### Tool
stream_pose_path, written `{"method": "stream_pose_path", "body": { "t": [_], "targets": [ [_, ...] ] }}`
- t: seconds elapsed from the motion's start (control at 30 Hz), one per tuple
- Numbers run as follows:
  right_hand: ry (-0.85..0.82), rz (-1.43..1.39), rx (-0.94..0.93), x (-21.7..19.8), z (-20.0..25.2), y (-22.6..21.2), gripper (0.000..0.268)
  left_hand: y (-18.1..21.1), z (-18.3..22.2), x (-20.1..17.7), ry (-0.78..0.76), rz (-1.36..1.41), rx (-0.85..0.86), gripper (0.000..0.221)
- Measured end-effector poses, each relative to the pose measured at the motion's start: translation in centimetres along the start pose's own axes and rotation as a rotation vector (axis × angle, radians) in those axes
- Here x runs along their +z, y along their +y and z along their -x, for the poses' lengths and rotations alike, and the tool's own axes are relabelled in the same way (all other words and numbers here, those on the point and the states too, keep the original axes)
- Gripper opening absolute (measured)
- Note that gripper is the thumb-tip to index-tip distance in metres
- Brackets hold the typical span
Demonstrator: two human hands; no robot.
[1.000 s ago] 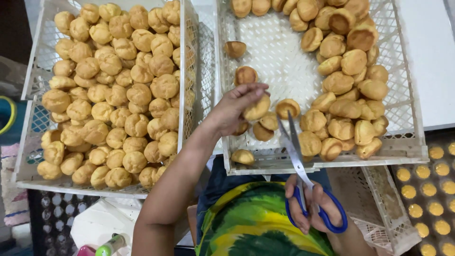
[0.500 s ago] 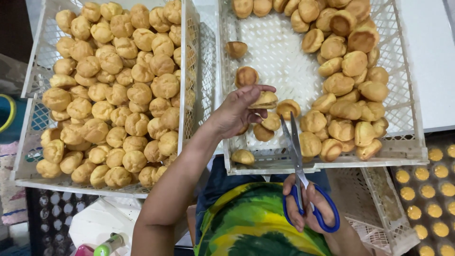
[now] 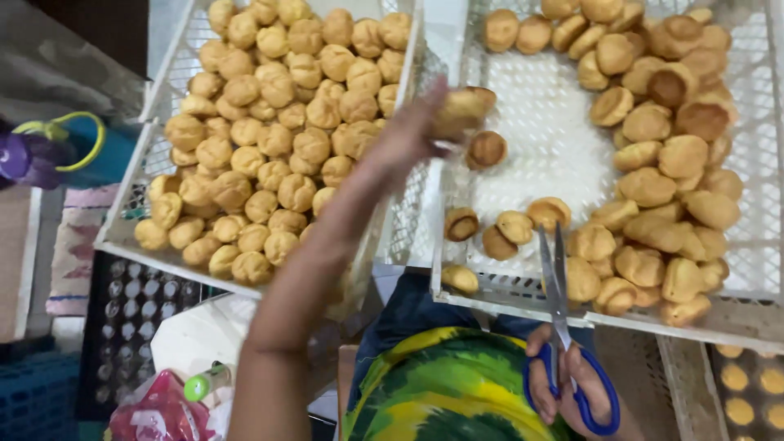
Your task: Cutting a slit in small pastries using scissors to prepare them for filling
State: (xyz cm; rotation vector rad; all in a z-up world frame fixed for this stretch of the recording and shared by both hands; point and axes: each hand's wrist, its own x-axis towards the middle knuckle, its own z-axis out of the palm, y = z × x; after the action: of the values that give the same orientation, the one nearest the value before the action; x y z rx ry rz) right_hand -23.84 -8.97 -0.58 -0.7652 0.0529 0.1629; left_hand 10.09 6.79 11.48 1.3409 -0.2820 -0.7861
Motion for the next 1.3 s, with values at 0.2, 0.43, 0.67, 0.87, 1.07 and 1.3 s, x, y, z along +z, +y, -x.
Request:
{"method": "stream_pose_path", "body": {
  "t": [0.2, 0.43, 0.67, 0.87, 1.07, 1.3],
  "targets": [
    [0.035, 0.050, -0.027, -0.2, 0.3, -0.1, 0.050, 0.9, -3.1, -15.0, 0.644, -0.610, 0.082, 0.078],
    [0.066, 0.069, 0.008, -0.3, -0.7, 0.9, 0.045, -4.1, -7.3, -20.6, 0.678, -1.084, 0.193, 0.065],
    [0.134, 0.042, 0.003, 0.6, 0.2, 0.4, 0.047, -1.3, -5.7, -15.5, 0.828, -1.113, 0.132, 0.061],
    [0.069, 0.051, -0.057, -2.0, 0.6, 1.1, 0.045, -4.9, -1.8, -24.8, 0.900, -1.359, 0.354, 0.068],
    [0.047, 0.094, 0.001, -1.6, -0.5, 0.8, 0.043, -4.2, 1.5, -21.1, 0.796, -1.223, 0.002, 0.069],
    [0.166, 0.164, 0.078, -1.1, 0.8, 0.5, 0.046, -8.7, -3.6, -23.5, 0.847, -1.579, 0.234, 0.076]
  ]
}}
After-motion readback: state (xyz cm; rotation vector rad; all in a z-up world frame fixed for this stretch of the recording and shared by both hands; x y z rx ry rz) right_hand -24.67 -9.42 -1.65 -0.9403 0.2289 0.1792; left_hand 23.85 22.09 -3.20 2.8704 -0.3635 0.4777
